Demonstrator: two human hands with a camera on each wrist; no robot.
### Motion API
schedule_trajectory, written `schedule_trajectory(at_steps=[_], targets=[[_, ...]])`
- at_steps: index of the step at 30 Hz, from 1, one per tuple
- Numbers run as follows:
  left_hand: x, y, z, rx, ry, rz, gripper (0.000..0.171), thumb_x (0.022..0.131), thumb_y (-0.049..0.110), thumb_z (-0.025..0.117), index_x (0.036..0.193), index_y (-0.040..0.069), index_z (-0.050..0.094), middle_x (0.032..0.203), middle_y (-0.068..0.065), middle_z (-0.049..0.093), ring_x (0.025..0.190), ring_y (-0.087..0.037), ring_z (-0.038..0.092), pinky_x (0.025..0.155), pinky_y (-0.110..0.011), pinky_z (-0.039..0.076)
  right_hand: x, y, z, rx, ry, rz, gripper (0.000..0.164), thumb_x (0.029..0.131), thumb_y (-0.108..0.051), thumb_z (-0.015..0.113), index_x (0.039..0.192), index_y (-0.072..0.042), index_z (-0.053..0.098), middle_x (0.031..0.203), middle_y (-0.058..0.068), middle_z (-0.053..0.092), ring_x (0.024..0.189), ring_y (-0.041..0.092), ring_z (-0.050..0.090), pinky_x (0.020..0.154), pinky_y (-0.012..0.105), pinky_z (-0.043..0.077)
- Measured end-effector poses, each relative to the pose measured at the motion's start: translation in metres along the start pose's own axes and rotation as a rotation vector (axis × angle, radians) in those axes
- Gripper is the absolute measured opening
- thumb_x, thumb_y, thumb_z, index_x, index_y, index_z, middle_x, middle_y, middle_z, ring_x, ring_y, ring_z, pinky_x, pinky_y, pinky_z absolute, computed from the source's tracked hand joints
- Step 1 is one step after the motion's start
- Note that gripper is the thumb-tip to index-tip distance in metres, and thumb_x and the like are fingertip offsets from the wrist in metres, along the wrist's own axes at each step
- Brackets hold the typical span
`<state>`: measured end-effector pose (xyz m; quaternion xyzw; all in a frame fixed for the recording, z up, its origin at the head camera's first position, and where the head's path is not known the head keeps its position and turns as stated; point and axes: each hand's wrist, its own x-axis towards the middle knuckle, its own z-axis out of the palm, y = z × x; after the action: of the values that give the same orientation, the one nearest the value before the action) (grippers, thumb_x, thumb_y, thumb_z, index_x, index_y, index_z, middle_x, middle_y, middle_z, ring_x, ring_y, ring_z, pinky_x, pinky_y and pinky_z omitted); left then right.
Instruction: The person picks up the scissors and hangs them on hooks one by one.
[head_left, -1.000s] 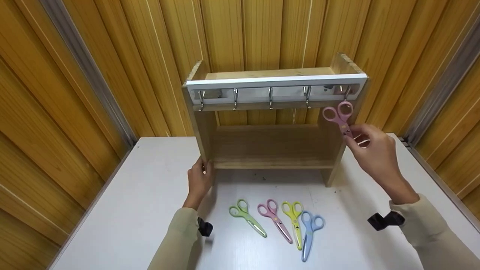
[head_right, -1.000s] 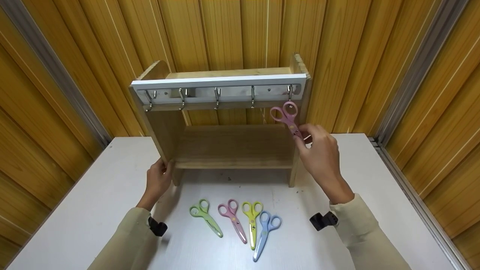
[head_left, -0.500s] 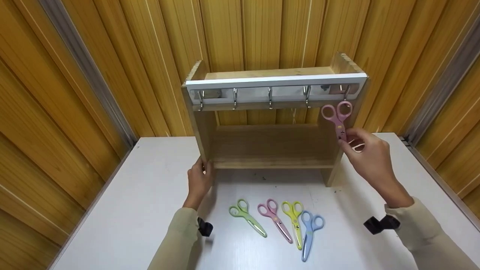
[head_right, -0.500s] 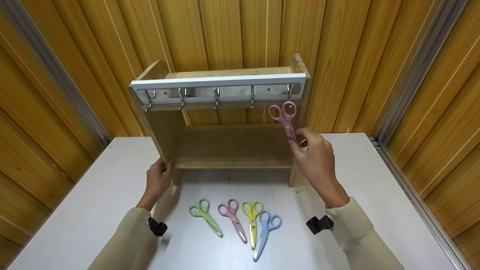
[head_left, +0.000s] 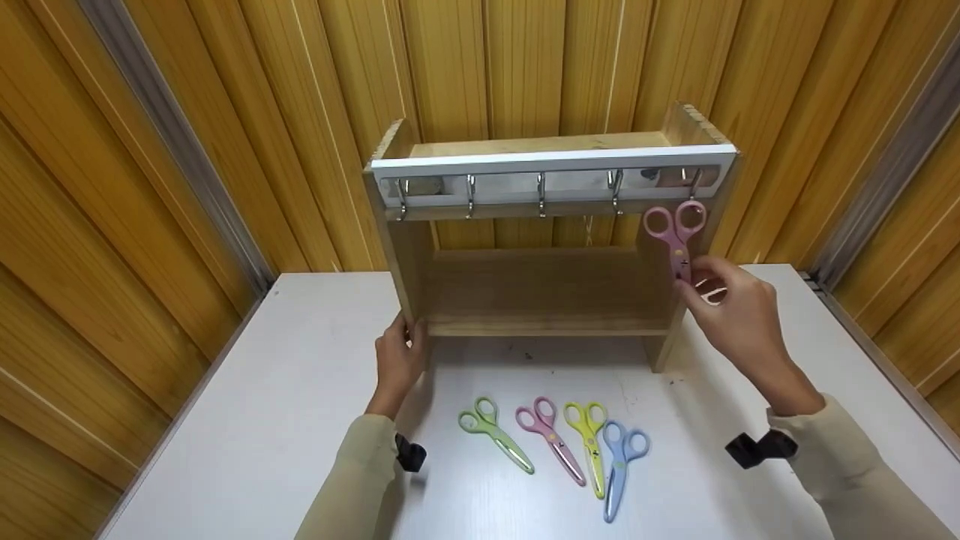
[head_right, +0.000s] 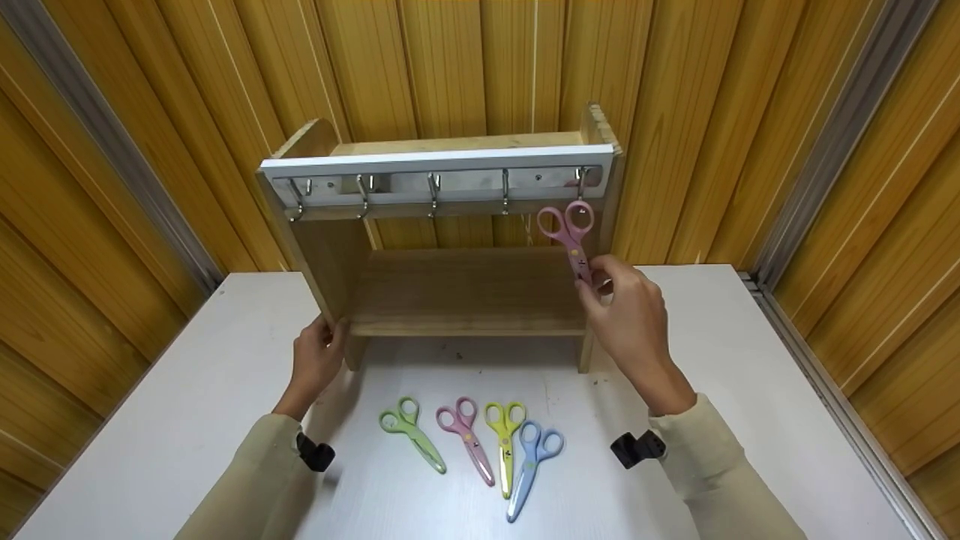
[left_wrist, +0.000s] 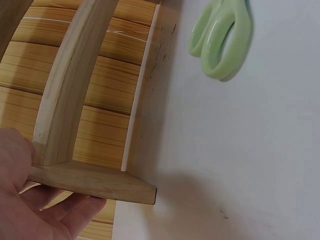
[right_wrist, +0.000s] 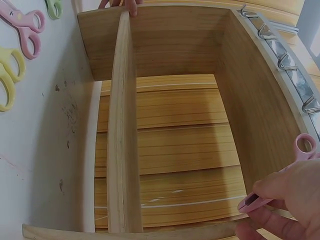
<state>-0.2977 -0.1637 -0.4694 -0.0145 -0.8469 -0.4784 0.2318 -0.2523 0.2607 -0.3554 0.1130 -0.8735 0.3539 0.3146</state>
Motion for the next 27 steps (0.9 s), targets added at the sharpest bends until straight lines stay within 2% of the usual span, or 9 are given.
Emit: schedule_trajectory(at_steps=[11, 17, 19, 21, 24, 27], targets=[[0.000, 0.001, -0.001, 0.001, -0.008, -0.016, 0.041, 0.107, 0.014, 0.055, 0.144, -0.003, 0.054, 0.135, -0.023, 0.064, 0.118, -0.034, 0.068, 0.096, -0.046, 0.056, -0.001, 0.000, -0.003, -0.033, -0.014, 0.003, 0.019, 0.094, -0.011, 0.074, 0.110, 0.000, 0.070, 0.095, 0.016, 0.073, 0.084, 0.027, 0.067, 0.070, 0.000, 0.039], [0.001, -0.001, -0.001, 0.011, -0.001, 0.015, 0.038, 0.106, 0.013, 0.057, 0.141, -0.003, 0.058, 0.130, -0.023, 0.067, 0.112, -0.034, 0.070, 0.092, -0.048, 0.058, -0.011, 0.003, -0.011, -0.091, 0.003, -0.028, 0.032, 0.090, -0.012, 0.080, 0.118, -0.002, 0.069, 0.097, 0.016, 0.072, 0.085, 0.031, 0.068, 0.070, 0.001, 0.036], [0.001, -0.002, -0.001, 0.015, 0.011, 0.035, 0.037, 0.105, 0.011, 0.058, 0.139, -0.005, 0.059, 0.128, -0.023, 0.068, 0.109, -0.034, 0.071, 0.089, -0.049, 0.058, -0.018, 0.004, -0.013, -0.114, 0.003, -0.024, 0.039, 0.089, -0.014, 0.081, 0.123, -0.002, 0.066, 0.097, 0.016, 0.071, 0.085, 0.032, 0.068, 0.070, 0.006, 0.039], [0.002, -0.003, -0.001, 0.018, 0.018, 0.054, 0.036, 0.105, 0.009, 0.058, 0.137, -0.006, 0.059, 0.125, -0.025, 0.069, 0.107, -0.035, 0.072, 0.087, -0.050, 0.059, -0.026, 0.004, -0.014, -0.134, -0.014, -0.005, 0.045, 0.090, -0.017, 0.080, 0.128, -0.002, 0.061, 0.098, 0.017, 0.070, 0.084, 0.034, 0.068, 0.070, 0.018, 0.045], [0.001, -0.004, -0.001, 0.017, 0.011, 0.054, 0.037, 0.105, 0.010, 0.058, 0.138, -0.007, 0.058, 0.126, -0.025, 0.068, 0.108, -0.035, 0.071, 0.088, -0.049, 0.059, -0.040, 0.005, -0.016, -0.168, -0.076, 0.042, 0.051, 0.092, -0.023, 0.078, 0.132, -0.004, 0.052, 0.099, 0.019, 0.069, 0.085, 0.037, 0.067, 0.064, 0.033, 0.047], [0.001, -0.004, -0.002, 0.013, 0.006, 0.034, 0.038, 0.105, 0.010, 0.057, 0.140, -0.006, 0.057, 0.129, -0.024, 0.067, 0.112, -0.035, 0.070, 0.091, -0.047, 0.058, -0.052, 0.006, -0.015, -0.192, -0.157, 0.062, 0.053, 0.093, -0.027, 0.077, 0.132, -0.005, 0.048, 0.100, 0.019, 0.068, 0.085, 0.036, 0.067, 0.059, 0.037, 0.047]])
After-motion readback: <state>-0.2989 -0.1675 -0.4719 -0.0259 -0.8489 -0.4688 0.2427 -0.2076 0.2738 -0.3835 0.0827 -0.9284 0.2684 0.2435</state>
